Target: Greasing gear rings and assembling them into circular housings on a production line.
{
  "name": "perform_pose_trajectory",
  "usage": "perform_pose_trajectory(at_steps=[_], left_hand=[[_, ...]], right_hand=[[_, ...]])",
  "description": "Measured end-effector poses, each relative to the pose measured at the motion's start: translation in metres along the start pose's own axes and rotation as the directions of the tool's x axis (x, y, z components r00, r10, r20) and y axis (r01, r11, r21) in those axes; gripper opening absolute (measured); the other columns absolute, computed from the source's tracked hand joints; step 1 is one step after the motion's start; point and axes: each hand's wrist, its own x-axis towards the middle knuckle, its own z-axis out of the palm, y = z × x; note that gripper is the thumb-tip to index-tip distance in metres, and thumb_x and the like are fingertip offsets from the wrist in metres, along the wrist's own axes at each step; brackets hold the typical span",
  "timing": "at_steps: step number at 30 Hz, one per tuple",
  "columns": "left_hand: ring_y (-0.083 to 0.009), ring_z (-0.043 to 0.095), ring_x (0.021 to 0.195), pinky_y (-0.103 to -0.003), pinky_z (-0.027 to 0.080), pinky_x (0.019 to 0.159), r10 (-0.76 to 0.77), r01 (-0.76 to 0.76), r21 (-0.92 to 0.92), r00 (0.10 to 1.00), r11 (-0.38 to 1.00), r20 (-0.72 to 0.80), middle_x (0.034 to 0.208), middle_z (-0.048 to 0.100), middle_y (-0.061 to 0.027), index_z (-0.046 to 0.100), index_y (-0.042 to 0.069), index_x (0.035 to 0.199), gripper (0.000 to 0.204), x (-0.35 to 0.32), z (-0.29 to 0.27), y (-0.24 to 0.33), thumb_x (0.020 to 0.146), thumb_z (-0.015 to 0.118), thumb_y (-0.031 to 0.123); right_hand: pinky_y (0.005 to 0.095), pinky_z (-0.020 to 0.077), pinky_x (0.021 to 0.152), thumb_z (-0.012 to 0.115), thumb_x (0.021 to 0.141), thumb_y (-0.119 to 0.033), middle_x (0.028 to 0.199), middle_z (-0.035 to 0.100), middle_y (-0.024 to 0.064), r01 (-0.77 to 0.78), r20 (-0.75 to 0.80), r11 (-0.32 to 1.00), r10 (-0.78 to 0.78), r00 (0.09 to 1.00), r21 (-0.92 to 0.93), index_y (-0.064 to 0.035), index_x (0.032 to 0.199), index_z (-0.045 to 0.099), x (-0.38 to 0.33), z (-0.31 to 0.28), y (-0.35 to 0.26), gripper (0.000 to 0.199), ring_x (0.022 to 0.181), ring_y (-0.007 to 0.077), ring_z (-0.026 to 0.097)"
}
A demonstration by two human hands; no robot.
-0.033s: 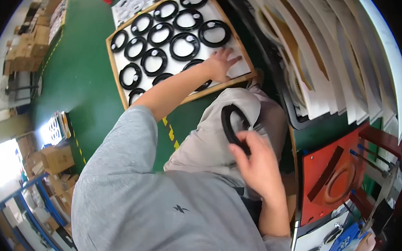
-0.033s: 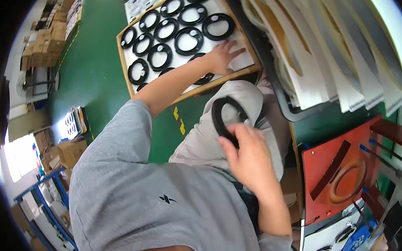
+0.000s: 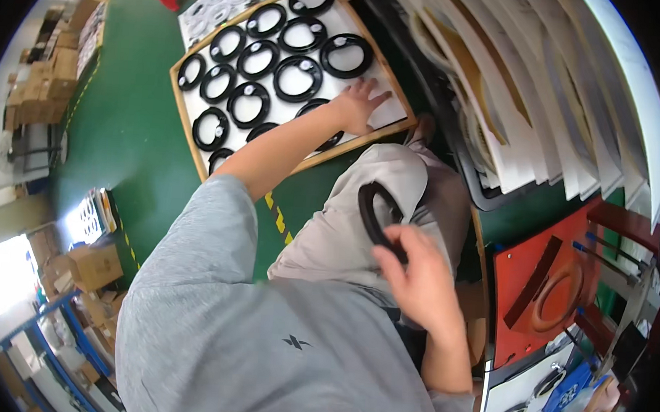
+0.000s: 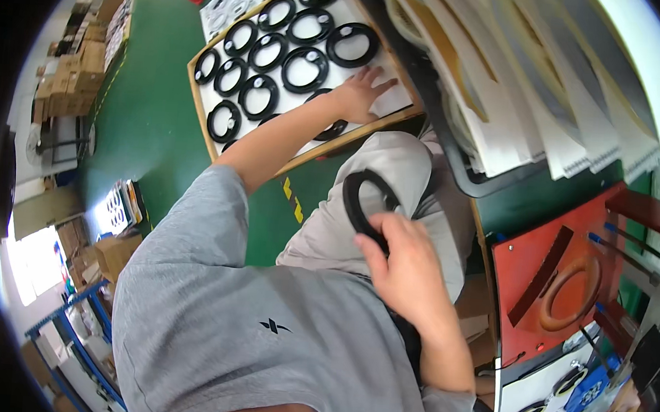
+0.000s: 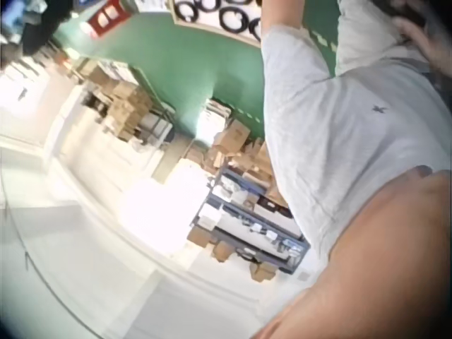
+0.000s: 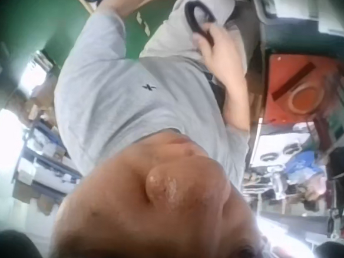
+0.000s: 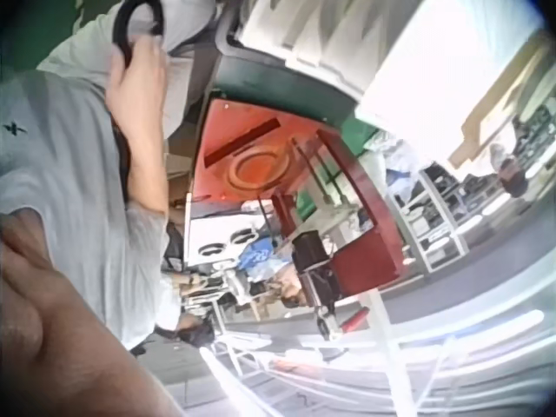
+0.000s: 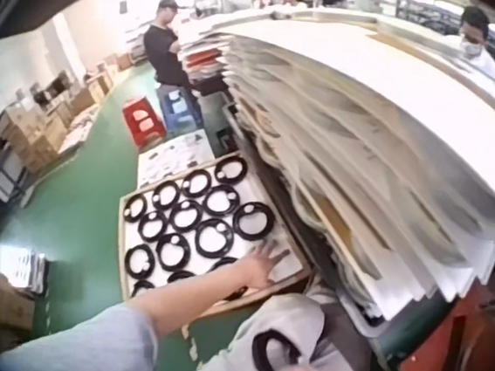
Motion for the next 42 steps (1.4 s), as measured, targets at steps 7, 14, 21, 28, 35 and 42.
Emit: perform_pose_trajectory(at_steps=[7, 14, 21, 28, 35, 42], left_hand=[[-0.0597, 0.04, 0.138, -0.054, 0.032, 0.121, -0.041, 0.001, 0.166, 0.97, 0.986, 0.241, 0.149, 0.034, -0.0458, 0.015, -0.002, 0.162, 0.12, 0.013, -0.028, 0.017, 0.07, 0.08, 0.04], [-0.0404, 0.054, 0.135, -0.04, 0.045, 0.112, 0.012, 0.056, -0.334, 0.98, 0.941, 0.201, 0.148, 0.05, -0.0328, 0.033, 0.001, 0.158, 0.101, 0.004, -0.048, 0.007, 0.07, 0.075, 0.028], [-0.0392, 0.048, 0.141, -0.042, 0.039, 0.12, 0.0, -0.008, -0.133, 0.998, 0.991, -0.059, 0.155, 0.047, -0.0249, 0.045, 0.007, 0.154, 0.09, -0.012, 0.002, -0.004, 0.069, 0.072, 0.013], [-0.0433, 0.053, 0.133, -0.044, 0.043, 0.115, -0.11, 0.033, -0.253, 0.948, 0.967, -0.297, 0.143, 0.057, -0.0265, 0.059, 0.002, 0.138, 0.059, -0.055, 0.01, 0.031, 0.079, 0.06, 0.006], [-0.0193, 0.076, 0.1, -0.03, 0.056, 0.085, -0.085, -0.113, -0.681, 0.964, 0.724, -0.251, 0.106, 0.077, -0.0118, 0.07, -0.002, 0.116, 0.022, -0.122, -0.085, 0.083, 0.097, 0.06, 0.001], [-0.0179, 0.071, 0.106, -0.029, 0.054, 0.095, -0.069, -0.246, -0.893, 0.954, 0.377, -0.292, 0.113, 0.074, -0.0113, 0.067, -0.005, 0.119, 0.02, -0.165, -0.149, 0.13, 0.101, 0.06, -0.002]], right_hand=[[0.0438, 0.0512, 0.083, 0.076, 0.092, -0.02, 0.098, 0.068, 0.0167, -0.149, -0.066, 0.98, 0.159, 0.985, 0.131, -0.0011, 0.108, 0.064, -0.072, 0.004, -0.001, 0.028, 0.092, 0.0392, 0.064], [0.0311, 0.0519, 0.086, 0.071, 0.097, -0.012, 0.101, 0.068, 0.0077, 0.034, -0.103, 0.796, 0.036, 0.994, 0.604, 0.0022, 0.115, 0.063, -0.127, -0.019, 0.029, 0.025, 0.096, 0.016, 0.066], [0.0442, 0.049, 0.094, 0.071, 0.098, -0.042, 0.099, 0.067, 0.0158, 0.4, -0.636, 0.759, 0.024, 0.771, 0.513, 0.0026, 0.11, 0.058, -0.211, -0.063, 0.015, 0.048, 0.088, 0.0257, 0.068], [0.0459, 0.0478, 0.1, 0.075, 0.085, -0.005, 0.109, 0.067, 0.0156, -0.162, -0.727, 0.86, -0.293, 0.621, -0.484, -0.0001, 0.12, 0.069, -0.223, -0.109, 0.01, 0.036, 0.105, 0.0377, 0.062], [0.0373, 0.0495, 0.098, 0.062, 0.097, -0.003, 0.116, 0.065, 0.0164, -0.175, -0.863, 0.934, -0.201, 0.464, -0.311, -0.0005, 0.126, 0.067, -0.213, -0.123, 0.033, 0.029, 0.109, 0.0303, 0.063], [0.0404, 0.0519, 0.103, 0.048, 0.112, -0.019, 0.115, 0.067, 0.0136, 0.756, -0.922, 0.528, 0.248, 0.298, 0.387, 0.0076, 0.127, 0.059, -0.222, -0.13, 0.039, 0.033, 0.101, 0.0214, 0.064]])
